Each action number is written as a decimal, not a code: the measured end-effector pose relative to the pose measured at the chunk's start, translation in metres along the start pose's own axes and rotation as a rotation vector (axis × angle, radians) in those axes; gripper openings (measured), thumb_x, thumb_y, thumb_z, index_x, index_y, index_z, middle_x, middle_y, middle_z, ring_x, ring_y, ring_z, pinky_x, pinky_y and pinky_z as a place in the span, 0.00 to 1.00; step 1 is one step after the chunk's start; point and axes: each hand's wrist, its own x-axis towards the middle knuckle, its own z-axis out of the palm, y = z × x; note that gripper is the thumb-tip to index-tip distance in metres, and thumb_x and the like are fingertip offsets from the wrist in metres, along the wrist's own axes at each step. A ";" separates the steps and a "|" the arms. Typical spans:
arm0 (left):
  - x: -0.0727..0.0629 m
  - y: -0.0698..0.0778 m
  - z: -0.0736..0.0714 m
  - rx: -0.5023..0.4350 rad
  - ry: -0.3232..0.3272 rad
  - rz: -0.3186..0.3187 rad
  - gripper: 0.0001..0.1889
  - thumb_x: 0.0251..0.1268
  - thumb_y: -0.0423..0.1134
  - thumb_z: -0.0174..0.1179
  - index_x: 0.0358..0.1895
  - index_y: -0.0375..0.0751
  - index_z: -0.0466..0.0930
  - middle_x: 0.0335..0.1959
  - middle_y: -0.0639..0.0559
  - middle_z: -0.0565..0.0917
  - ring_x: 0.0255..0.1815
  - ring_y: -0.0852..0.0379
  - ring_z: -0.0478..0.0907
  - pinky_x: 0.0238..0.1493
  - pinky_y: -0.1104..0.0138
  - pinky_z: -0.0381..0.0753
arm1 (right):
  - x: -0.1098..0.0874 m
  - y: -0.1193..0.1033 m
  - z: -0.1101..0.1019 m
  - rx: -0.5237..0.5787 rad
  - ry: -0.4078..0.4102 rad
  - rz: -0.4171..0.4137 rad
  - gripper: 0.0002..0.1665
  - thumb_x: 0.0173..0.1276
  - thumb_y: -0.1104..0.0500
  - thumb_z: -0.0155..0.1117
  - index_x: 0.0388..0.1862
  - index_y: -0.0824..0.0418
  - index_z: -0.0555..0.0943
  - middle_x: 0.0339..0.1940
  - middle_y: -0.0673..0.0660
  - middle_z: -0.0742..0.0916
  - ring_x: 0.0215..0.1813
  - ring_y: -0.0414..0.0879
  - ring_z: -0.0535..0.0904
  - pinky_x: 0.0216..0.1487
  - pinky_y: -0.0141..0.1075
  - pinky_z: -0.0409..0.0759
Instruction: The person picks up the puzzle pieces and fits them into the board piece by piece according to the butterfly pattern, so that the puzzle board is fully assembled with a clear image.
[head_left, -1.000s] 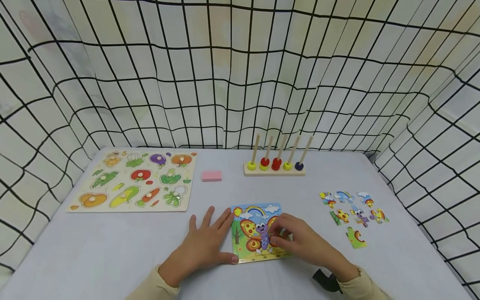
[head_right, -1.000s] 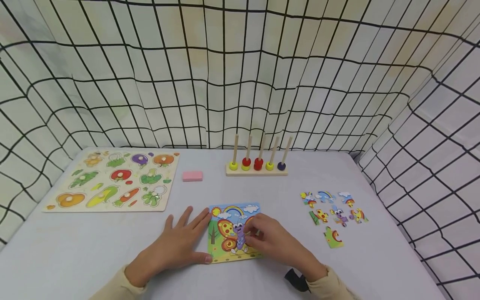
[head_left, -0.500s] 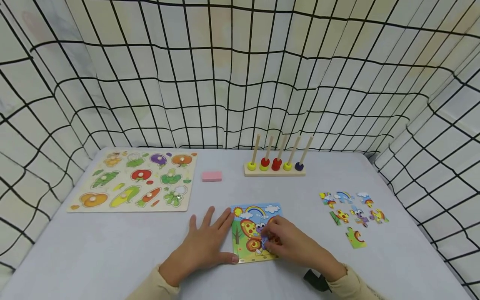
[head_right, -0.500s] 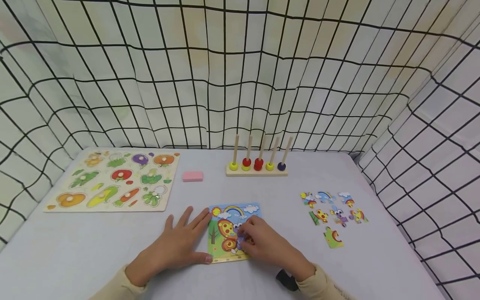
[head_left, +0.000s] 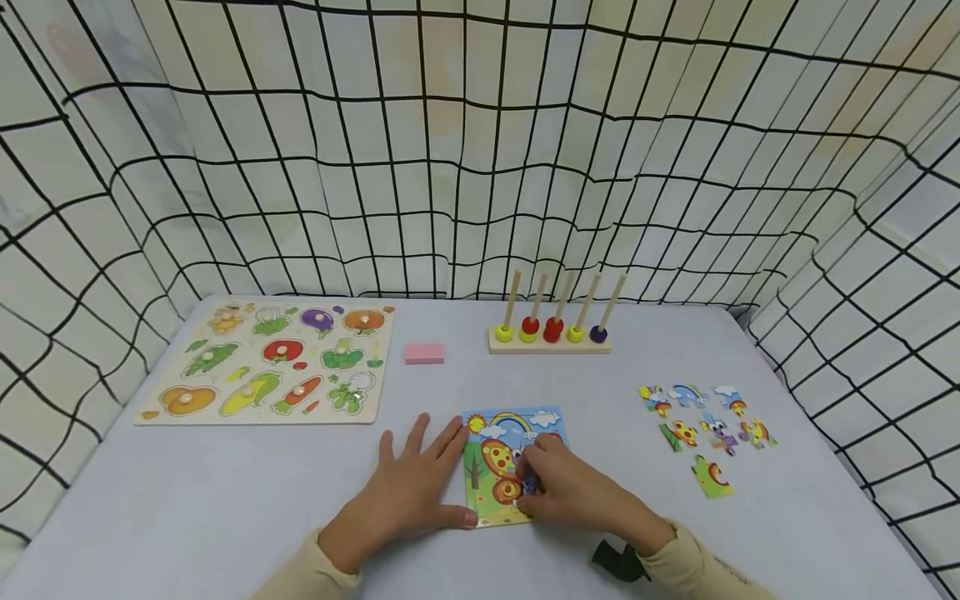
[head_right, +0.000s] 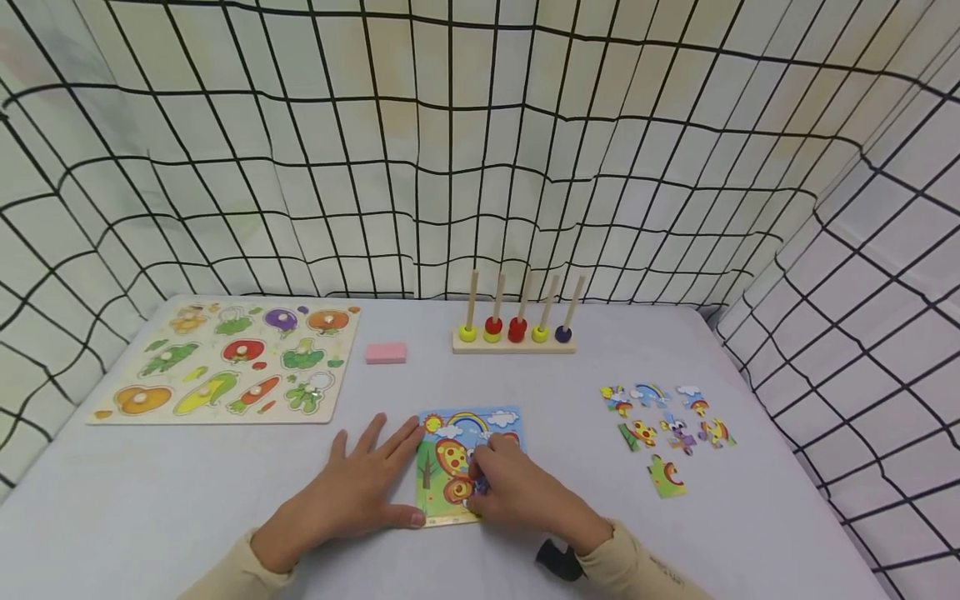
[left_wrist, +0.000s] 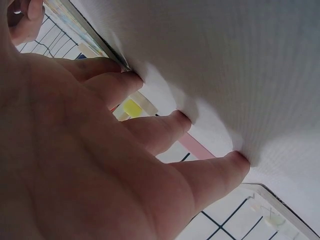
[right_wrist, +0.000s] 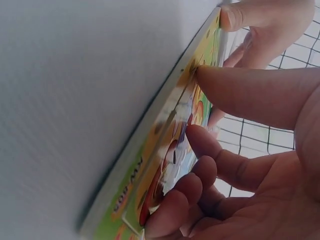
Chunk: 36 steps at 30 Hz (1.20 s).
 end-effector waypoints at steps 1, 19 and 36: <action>0.000 0.000 0.000 0.001 0.000 0.000 0.60 0.55 0.70 0.76 0.85 0.39 0.62 0.86 0.46 0.61 0.84 0.26 0.50 0.69 0.19 0.48 | 0.001 0.005 0.003 -0.005 0.002 -0.008 0.15 0.67 0.53 0.79 0.44 0.53 0.80 0.42 0.44 0.74 0.44 0.37 0.70 0.39 0.30 0.75; 0.001 0.000 0.001 0.016 0.004 0.009 0.60 0.54 0.71 0.75 0.84 0.40 0.62 0.86 0.48 0.61 0.84 0.27 0.50 0.69 0.19 0.49 | -0.002 -0.032 -0.007 -0.027 -0.027 0.072 0.18 0.66 0.56 0.80 0.46 0.55 0.79 0.42 0.49 0.74 0.42 0.44 0.71 0.41 0.39 0.74; 0.001 -0.001 0.003 0.002 0.010 0.003 0.60 0.54 0.70 0.76 0.85 0.41 0.62 0.86 0.48 0.61 0.84 0.27 0.50 0.69 0.19 0.48 | -0.008 -0.033 -0.008 0.038 0.016 0.054 0.22 0.65 0.58 0.80 0.48 0.53 0.75 0.46 0.51 0.72 0.51 0.48 0.69 0.48 0.42 0.75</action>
